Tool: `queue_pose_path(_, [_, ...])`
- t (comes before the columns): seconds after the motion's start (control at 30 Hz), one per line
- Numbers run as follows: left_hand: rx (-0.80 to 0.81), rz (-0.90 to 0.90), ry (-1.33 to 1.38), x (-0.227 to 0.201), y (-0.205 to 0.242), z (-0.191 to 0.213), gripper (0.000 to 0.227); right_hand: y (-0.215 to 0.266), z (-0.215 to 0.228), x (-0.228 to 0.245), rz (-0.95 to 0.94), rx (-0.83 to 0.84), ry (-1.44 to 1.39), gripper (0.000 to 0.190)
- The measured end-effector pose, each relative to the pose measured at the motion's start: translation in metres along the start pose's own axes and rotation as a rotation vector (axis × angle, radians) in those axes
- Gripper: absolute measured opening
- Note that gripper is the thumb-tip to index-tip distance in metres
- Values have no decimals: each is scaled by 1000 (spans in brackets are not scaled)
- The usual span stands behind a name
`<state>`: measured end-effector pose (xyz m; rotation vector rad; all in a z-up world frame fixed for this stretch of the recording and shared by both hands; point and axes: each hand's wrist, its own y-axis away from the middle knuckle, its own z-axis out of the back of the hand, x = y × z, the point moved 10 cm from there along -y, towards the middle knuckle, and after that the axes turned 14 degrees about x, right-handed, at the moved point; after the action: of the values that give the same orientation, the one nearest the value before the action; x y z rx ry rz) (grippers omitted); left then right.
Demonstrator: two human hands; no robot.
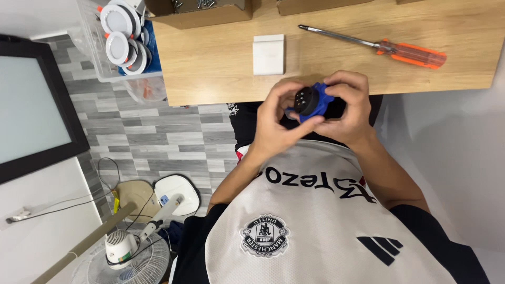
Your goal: The person assembles small electrical components by hand, using a screwdriver to tighten screws on a white plastic box and a blue plastic socket. The person repeatedly picks up parts from a cardboard box, aligns them, and secures them with the screwdriver.
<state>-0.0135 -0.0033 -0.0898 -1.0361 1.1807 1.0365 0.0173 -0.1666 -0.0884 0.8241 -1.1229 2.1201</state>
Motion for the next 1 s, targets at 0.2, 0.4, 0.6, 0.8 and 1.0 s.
queue_pose_path(0.2, [0, -116, 402, 28, 14, 21, 62, -35, 3, 5, 11, 350, 140, 75])
queue_pose_path(0.4, [18, -123, 602, 45, 18, 34, 73, -45, 23, -39, -74, 378, 808, 33])
queue_pose_path(0.6, [89, -123, 1204, 76, 27, 15, 74, -25, 32, -39, -120, 327, 884, 18])
queue_pose_path(0.8, [235, -79, 1543, 55, 10, -14, 55, 0, 44, -3, -271, 307, 422, 26])
queue_pose_path(1.0, [261, -73, 1368, 45, -14, -37, 51, 59, 26, -2, -412, 251, -129, 38])
